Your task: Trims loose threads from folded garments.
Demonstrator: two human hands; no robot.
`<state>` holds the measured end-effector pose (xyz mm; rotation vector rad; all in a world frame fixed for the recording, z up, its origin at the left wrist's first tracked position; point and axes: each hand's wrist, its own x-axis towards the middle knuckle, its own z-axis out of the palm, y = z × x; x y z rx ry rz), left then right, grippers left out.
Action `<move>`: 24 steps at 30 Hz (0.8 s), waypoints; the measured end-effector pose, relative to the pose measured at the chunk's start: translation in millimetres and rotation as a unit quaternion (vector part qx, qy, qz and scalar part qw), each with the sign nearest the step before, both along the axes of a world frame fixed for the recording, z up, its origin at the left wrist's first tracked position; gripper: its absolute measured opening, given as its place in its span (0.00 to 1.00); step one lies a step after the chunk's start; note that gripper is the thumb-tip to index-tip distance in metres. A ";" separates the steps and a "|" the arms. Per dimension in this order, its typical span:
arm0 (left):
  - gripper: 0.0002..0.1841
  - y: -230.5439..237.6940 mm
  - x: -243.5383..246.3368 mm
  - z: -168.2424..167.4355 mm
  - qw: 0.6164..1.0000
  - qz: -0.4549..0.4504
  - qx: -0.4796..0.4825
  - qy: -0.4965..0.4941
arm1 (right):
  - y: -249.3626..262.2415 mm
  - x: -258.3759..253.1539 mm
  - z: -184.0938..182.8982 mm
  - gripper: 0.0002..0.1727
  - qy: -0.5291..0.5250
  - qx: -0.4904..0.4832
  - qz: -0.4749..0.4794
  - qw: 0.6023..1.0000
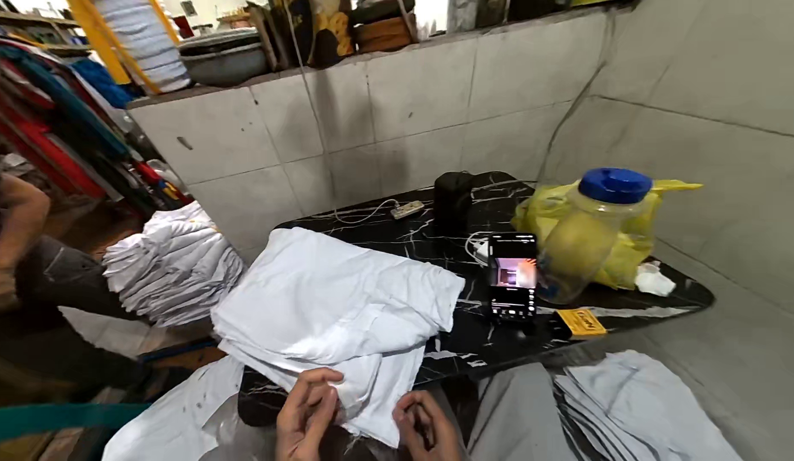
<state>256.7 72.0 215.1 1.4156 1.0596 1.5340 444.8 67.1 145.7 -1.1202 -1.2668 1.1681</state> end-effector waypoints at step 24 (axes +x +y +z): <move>0.15 -28.1 8.5 -35.3 0.971 0.034 0.120 0.205 | 4.0 -28.8 32.3 0.07 0.156 -0.025 0.142 0.977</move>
